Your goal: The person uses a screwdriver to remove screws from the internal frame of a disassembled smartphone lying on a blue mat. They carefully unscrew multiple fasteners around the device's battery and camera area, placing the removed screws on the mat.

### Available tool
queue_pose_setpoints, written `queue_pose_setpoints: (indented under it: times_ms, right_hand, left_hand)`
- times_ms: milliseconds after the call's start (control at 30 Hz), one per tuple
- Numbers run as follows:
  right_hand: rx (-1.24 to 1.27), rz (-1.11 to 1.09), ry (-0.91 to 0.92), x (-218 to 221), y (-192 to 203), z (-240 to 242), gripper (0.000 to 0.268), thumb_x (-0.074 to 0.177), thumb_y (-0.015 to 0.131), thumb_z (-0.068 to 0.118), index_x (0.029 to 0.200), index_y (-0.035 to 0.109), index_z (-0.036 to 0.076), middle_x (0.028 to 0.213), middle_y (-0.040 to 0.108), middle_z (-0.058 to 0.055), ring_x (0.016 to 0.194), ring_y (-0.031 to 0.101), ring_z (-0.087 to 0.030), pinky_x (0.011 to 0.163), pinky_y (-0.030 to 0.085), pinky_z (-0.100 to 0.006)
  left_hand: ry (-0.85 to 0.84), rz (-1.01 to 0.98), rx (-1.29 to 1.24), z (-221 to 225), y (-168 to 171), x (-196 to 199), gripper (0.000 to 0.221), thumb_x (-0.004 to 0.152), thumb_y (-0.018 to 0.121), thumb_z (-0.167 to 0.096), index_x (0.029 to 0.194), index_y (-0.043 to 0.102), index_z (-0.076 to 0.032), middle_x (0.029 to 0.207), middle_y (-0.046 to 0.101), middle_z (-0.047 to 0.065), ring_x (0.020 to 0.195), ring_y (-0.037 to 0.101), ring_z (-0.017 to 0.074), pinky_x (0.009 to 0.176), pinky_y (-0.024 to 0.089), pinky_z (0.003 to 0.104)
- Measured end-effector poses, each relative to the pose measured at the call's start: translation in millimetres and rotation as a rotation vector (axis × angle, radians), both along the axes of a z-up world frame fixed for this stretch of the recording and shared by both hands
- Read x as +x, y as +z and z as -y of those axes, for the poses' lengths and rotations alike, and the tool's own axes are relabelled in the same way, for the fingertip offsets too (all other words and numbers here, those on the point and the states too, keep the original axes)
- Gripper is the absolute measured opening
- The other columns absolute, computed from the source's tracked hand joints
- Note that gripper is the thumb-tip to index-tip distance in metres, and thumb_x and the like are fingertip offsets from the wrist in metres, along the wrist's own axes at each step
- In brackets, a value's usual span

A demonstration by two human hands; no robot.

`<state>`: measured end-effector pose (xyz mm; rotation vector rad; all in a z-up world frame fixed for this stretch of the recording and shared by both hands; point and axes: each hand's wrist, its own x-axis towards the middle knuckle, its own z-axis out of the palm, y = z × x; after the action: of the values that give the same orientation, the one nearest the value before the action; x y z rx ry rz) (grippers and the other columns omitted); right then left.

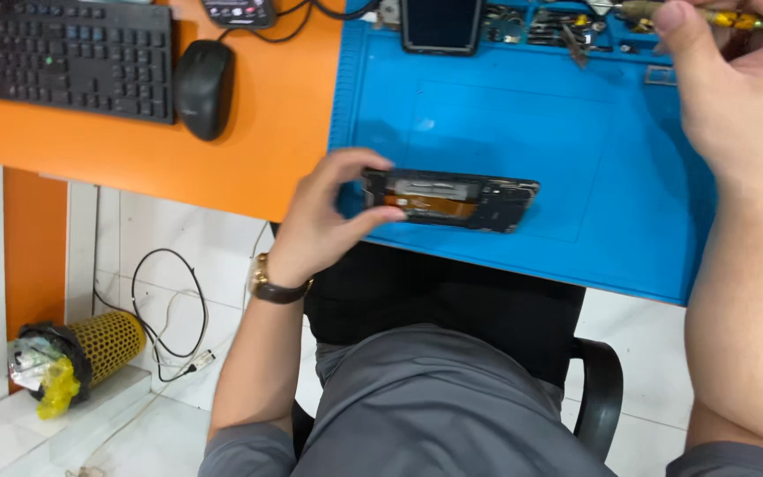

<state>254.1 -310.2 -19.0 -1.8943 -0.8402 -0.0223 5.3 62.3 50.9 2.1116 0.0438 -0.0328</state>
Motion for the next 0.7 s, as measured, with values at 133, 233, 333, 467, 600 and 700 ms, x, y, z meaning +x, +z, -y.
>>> queue_pose_setpoints:
  times_ms: [133,233,333,467,600,700]
  right_hand:
    - [-0.044,-0.073,-0.039,0,-5,14,0.017,0.156,0.071,0.003,0.147,0.059,-0.005,0.122,0.062,-0.021,0.102,0.050,-0.026,0.090,0.037,-0.044]
    - [-0.111,-0.091,-0.094,-2,-4,17,0.024,0.163,0.071,0.008,0.144,0.066,-0.006,0.119,0.059,-0.016,0.103,0.050,-0.026,0.095,0.040,-0.044]
    - [-0.067,-0.110,-0.097,-2,1,14,0.021,0.159,0.073,0.006,0.147,0.058,-0.003,0.122,0.058,-0.016,0.100,0.048,-0.023,0.091,0.040,-0.041]
    - [-0.044,-0.013,-0.033,-2,12,8,0.013,0.154,0.072,-0.004,0.156,0.060,-0.010,0.130,0.065,-0.026,0.112,0.058,-0.031,0.092,0.043,-0.043]
    - [-0.096,0.014,-0.044,-5,26,1,0.018,0.151,0.071,0.002,0.160,0.065,-0.013,0.132,0.062,-0.025,0.097,0.046,-0.024,0.084,0.034,-0.038]
    - [-0.188,0.106,-0.041,-11,41,-5,0.023,0.150,0.071,0.001,0.161,0.064,-0.018,0.144,0.063,-0.031,0.113,0.059,-0.033,0.087,0.044,-0.039]
  left_hand:
    - [0.256,0.308,-0.234,-6,-1,6,0.057,0.091,0.092,-0.022,0.133,0.054,-0.014,0.110,0.064,0.002,0.101,0.067,0.0128,0.100,0.056,0.028]
    - [0.272,0.496,-0.392,-7,24,18,0.046,0.103,0.082,-0.033,0.136,0.054,-0.016,0.108,0.073,0.007,0.101,0.075,0.0205,0.104,0.068,0.040]
    - [0.293,0.474,-0.172,5,54,34,0.045,0.098,0.083,-0.042,0.129,0.065,-0.014,0.112,0.071,0.004,0.091,0.069,0.0140,0.079,0.058,0.025]
    - [-0.241,0.225,0.146,38,64,64,0.039,0.108,0.079,-0.026,0.144,0.066,-0.018,0.119,0.075,0.004,0.105,0.073,0.0229,0.088,0.055,0.038]
    - [-0.462,0.108,0.373,74,29,89,0.045,0.102,0.077,-0.024,0.145,0.065,-0.013,0.100,0.075,0.005,0.085,0.072,0.0271,0.047,0.047,0.044]
    - [-0.376,0.186,0.476,91,-8,92,0.050,0.100,0.079,-0.030,0.142,0.066,-0.008,0.101,0.072,0.008,0.086,0.070,0.0341,0.063,0.057,0.048]
